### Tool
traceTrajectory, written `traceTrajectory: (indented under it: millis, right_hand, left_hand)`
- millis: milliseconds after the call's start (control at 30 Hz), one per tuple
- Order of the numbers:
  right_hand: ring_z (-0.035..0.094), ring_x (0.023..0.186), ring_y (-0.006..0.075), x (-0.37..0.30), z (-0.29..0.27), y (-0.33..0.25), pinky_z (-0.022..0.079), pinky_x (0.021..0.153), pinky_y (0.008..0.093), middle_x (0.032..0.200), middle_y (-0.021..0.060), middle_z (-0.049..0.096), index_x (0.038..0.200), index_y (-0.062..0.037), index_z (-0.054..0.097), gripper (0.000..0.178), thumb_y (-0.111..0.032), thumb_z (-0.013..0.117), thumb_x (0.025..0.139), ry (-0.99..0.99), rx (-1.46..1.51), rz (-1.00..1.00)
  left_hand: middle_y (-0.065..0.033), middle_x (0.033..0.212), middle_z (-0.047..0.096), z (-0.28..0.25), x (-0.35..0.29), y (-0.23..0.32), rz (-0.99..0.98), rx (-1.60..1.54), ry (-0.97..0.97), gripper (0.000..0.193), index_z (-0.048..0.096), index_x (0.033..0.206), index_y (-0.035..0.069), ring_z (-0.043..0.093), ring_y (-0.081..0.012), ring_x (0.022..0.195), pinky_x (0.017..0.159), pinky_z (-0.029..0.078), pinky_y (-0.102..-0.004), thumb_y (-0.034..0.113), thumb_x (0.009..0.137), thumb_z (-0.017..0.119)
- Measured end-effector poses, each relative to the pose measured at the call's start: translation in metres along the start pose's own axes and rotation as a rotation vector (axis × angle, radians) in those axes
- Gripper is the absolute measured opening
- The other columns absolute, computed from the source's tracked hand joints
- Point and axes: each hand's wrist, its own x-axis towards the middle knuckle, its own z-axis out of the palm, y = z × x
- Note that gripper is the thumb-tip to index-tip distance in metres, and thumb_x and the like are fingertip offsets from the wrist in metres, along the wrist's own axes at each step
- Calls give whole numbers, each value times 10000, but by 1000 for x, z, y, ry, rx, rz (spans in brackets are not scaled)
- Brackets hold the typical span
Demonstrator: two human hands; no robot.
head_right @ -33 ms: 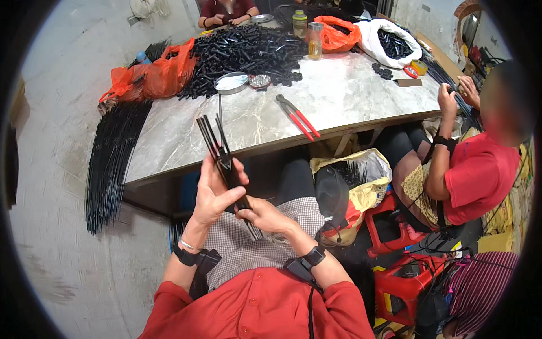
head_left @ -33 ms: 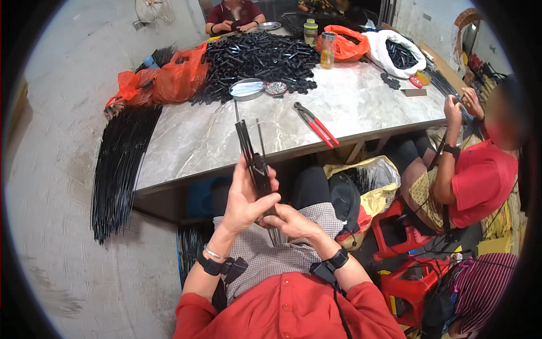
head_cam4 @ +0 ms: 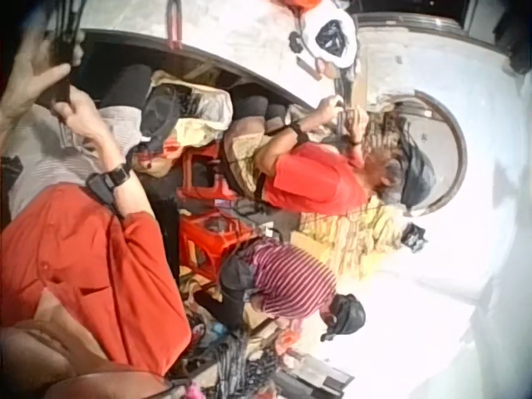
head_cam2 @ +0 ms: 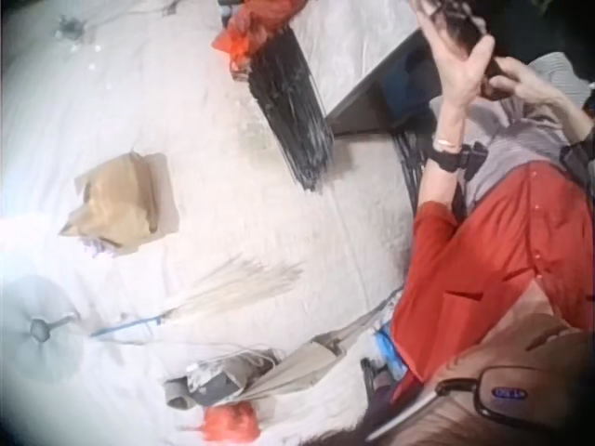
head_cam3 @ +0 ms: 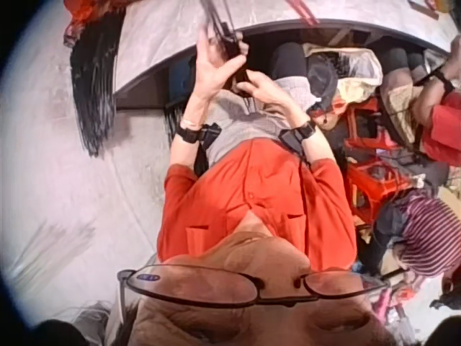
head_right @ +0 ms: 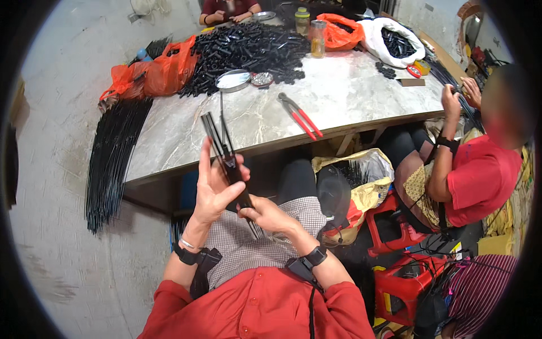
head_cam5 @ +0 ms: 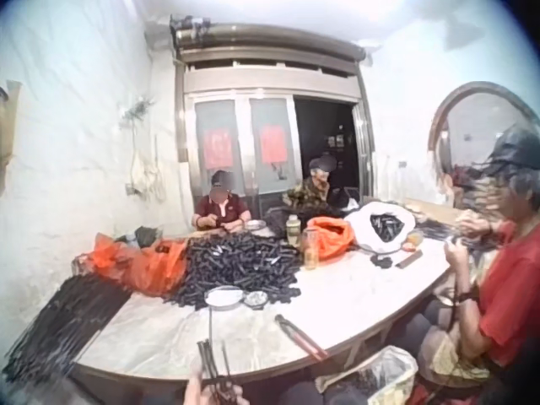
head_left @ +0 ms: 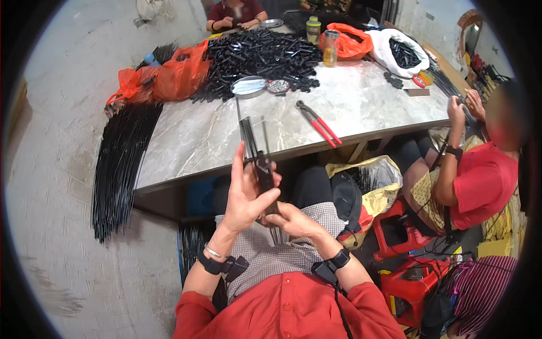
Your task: The recorder inserts black umbrella ribs into small plastic connector tubes and secures them.
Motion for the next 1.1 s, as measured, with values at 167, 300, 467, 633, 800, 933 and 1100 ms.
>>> traceTrajectory:
  millis: [167, 300, 467, 633, 800, 933, 1100]
  right_hand:
    - [603, 886, 138, 5, -15, 6, 484, 785, 293, 913, 73, 635, 1023, 9, 547, 140, -85, 536, 919, 64, 119, 86]
    - [587, 971, 136, 15, -22, 8, 470, 869, 284, 1012, 66, 623, 1178, 4, 527, 281, -80, 559, 911, -32, 279, 141]
    - [442, 1260, 208, 24, -54, -31, 384, 1027, 359, 1343, 121, 460, 1423, -21, 304, 685, -47, 657, 837, 98, 518, -82]
    - [445, 1260, 231, 56, -79, -93, 372, 1044, 370, 1363, 159, 444, 1398, 3, 335, 620, -40, 634, 857, 124, 480, -187]
    - [493, 1186, 190, 73, -82, -120, 397, 1015, 332, 1267, 135, 504, 1323, 54, 393, 502, -57, 616, 887, 53, 366, -104]
    - [526, 1143, 159, 78, -87, -124, 438, 969, 311, 1242, 88, 540, 1307, 22, 448, 483, -55, 649, 875, 12, 351, -103]
    - [478, 1236, 218, 77, -91, -121, 389, 1036, 344, 1323, 143, 497, 1358, 52, 386, 578, 18, 604, 825, -134, 391, -71]
  left_hand:
    - [-188, 1285, 480, -9, 27, -19, 93, 186, -94, 917, -22, 1507, 226, 604, -207, 1007, 893, 504, -347, -137, 854, 510]
    - [-130, 1286, 507, -26, 33, -24, 63, 243, -145, 713, 206, 1467, 138, 607, -183, 1022, 899, 501, -321, -106, 876, 522]
    - [-62, 1127, 558, -31, 39, -26, 70, 235, -97, 412, 478, 1263, 46, 588, -104, 956, 800, 492, -239, -61, 872, 557]
    - [-67, 1003, 571, -40, 39, -19, 129, 421, -73, 293, 554, 1118, 5, 617, -91, 825, 670, 494, -206, -46, 839, 623]
    - [-46, 969, 583, -48, 48, -12, 136, 564, -175, 332, 564, 1104, 16, 601, -121, 922, 793, 495, -246, -53, 799, 678]
    - [-27, 898, 601, -49, 57, 1, 140, 553, -171, 251, 624, 996, 29, 576, -86, 767, 653, 463, -224, -20, 767, 717]
    - [-19, 868, 616, -49, 53, 6, 60, 506, -223, 214, 635, 944, 33, 595, -78, 758, 635, 484, -219, -28, 756, 716]
